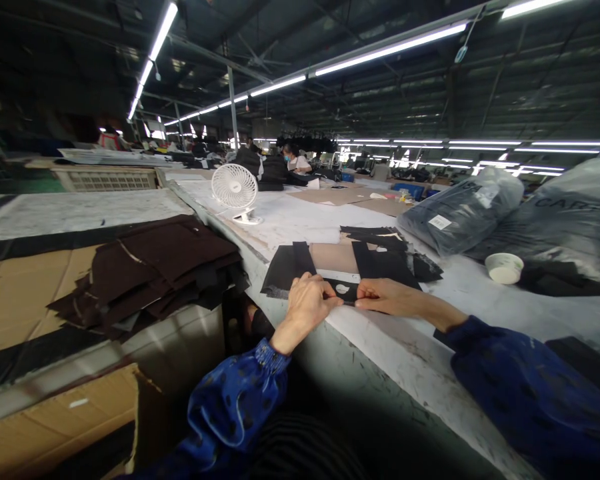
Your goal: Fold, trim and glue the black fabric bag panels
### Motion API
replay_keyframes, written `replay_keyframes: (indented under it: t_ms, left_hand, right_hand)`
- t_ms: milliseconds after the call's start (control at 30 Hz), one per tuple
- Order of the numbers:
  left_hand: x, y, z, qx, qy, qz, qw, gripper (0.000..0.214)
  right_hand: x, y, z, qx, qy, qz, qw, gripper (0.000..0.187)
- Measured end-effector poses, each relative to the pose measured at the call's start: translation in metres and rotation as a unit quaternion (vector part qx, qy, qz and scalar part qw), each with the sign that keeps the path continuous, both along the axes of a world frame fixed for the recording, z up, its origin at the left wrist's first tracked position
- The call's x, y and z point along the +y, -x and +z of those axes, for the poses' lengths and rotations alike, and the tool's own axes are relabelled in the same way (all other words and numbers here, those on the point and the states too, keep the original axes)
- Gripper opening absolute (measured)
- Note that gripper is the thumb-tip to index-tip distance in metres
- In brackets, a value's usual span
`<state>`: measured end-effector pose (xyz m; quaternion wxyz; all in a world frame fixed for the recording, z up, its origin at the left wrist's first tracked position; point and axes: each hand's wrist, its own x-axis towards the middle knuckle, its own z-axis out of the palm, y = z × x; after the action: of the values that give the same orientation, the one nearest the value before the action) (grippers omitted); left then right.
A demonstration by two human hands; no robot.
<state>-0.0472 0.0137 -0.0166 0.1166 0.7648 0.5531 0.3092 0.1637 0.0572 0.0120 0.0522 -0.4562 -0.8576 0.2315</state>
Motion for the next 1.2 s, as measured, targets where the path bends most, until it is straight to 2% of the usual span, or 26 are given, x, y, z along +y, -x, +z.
replay_keyframes:
  t_ms: [233,533,733,800,900,933,967,1033,1100,1133,1200]
  left_hand:
    - [0.007,-0.001,-0.001,0.019,0.031,0.018,0.999,0.017]
    - [0.011,-0.003,0.004,0.027,0.065,0.021,0.997,0.014]
    - [0.014,-0.002,0.004,0.026,0.069,0.016,0.997,0.016]
    - [0.015,-0.002,0.004,0.025,0.069,0.013,0.997,0.016]
    - [0.017,-0.001,0.004,0.019,0.073,0.002,0.997,0.015]
    - [0.017,-0.001,0.003,0.015,0.074,-0.001,0.997,0.014]
    - [0.017,-0.001,0.003,0.012,0.075,-0.003,0.997,0.014]
    - [0.017,-0.002,0.002,0.004,0.076,-0.005,0.997,0.014]
    - [0.017,-0.002,0.003,-0.004,0.075,-0.005,0.997,0.014]
    - [0.017,-0.001,0.003,-0.008,0.075,-0.007,0.997,0.015]
    - [0.017,0.003,0.005,-0.020,0.077,-0.027,0.996,0.018]
  right_hand:
    - [-0.001,0.009,0.003,-0.042,-0.022,-0.008,0.999,0.034]
    - [0.000,0.018,0.005,-0.097,-0.075,0.018,0.992,0.040]
    - [0.001,0.032,0.005,-0.163,-0.107,-0.006,0.981,0.043]
    - [0.001,0.033,0.009,-0.131,-0.064,-0.018,0.989,0.045]
    - [0.002,0.026,0.021,-0.036,0.091,-0.041,0.994,0.046]
    - [0.003,0.023,0.026,-0.007,0.124,-0.049,0.991,0.046]
    - [0.003,0.020,0.031,0.017,0.128,-0.061,0.990,0.045]
    - [0.003,0.018,0.039,0.047,0.065,-0.078,0.994,0.041]
    - [0.001,0.021,0.041,0.051,-0.007,-0.068,0.996,0.037]
    - [-0.001,0.024,0.040,0.042,-0.021,-0.044,0.998,0.035]
    - [-0.004,0.029,0.033,0.011,-0.003,0.011,1.000,0.034]
